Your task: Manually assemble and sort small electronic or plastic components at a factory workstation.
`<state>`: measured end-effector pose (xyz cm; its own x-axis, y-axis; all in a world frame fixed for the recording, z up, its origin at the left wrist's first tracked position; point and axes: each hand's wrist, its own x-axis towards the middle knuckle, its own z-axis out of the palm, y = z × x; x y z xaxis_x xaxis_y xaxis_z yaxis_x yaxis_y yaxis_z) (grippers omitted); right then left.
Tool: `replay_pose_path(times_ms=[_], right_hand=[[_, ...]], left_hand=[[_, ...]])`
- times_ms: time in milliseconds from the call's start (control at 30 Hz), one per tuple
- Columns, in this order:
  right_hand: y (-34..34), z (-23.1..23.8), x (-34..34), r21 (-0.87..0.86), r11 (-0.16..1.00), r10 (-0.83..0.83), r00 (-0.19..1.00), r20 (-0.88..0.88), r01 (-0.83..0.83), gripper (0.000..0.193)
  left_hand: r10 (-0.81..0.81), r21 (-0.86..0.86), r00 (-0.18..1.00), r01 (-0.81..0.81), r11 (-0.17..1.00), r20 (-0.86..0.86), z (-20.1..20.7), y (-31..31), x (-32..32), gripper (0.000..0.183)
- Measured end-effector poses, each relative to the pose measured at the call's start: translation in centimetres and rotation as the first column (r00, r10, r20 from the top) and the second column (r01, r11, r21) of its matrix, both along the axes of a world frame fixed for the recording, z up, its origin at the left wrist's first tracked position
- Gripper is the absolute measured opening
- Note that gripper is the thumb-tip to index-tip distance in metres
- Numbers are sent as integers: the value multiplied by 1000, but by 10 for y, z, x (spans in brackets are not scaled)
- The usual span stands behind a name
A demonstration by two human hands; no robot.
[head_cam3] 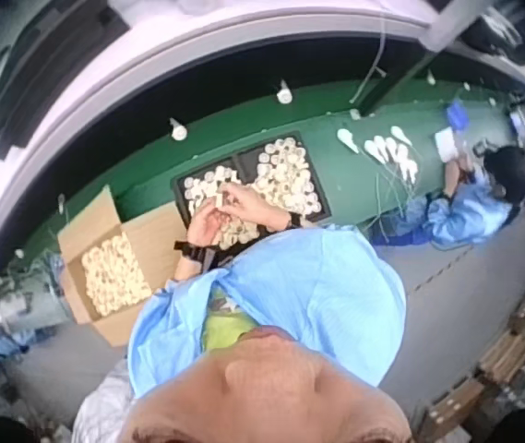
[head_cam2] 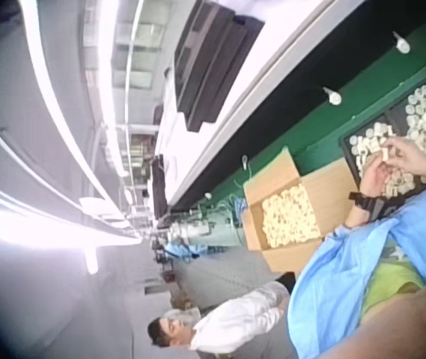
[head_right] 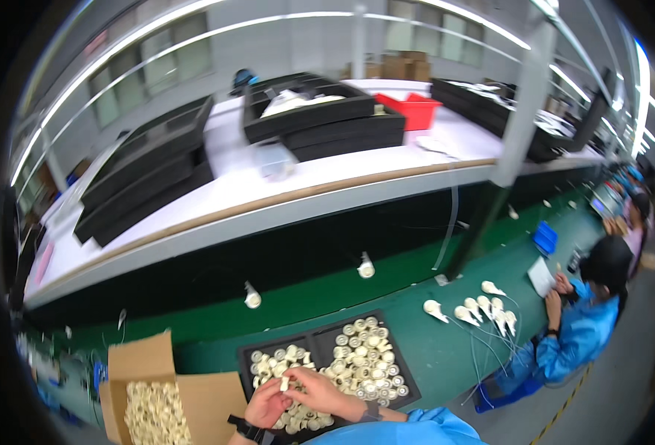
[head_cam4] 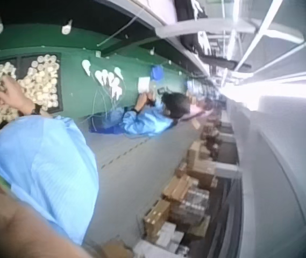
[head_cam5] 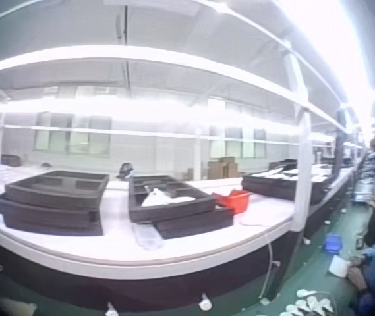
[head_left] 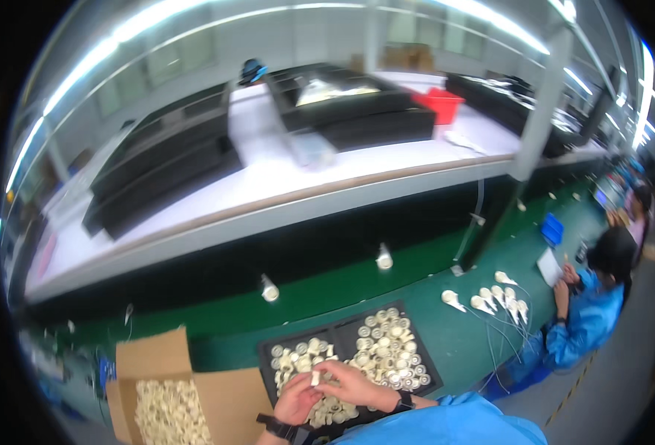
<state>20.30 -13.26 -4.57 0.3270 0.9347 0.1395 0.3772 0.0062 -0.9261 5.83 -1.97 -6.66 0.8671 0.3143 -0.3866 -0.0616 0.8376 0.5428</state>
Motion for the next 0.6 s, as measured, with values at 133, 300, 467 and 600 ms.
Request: replay_pose_path(times_ms=[133,300,467,600], right_hand=[[-7,-2,11,84,996,-24,994,107,15,34],[-16,68,68,271,962,-109,895,433,-14,43],[-12,214,190,703,591,-806,249,537,395,47],[-33,225,357,657,553,-755,-25,655,511,49]], left_hand=[[-10,14,998,11,1000,-69,9,-5,13,16],[-33,277,958,115,954,-285,-5,-5,11,13],[174,751,898,217,624,-404,-73,-14,-9,12],[269,869,878,263,419,-395,-73,-26,7,8]])
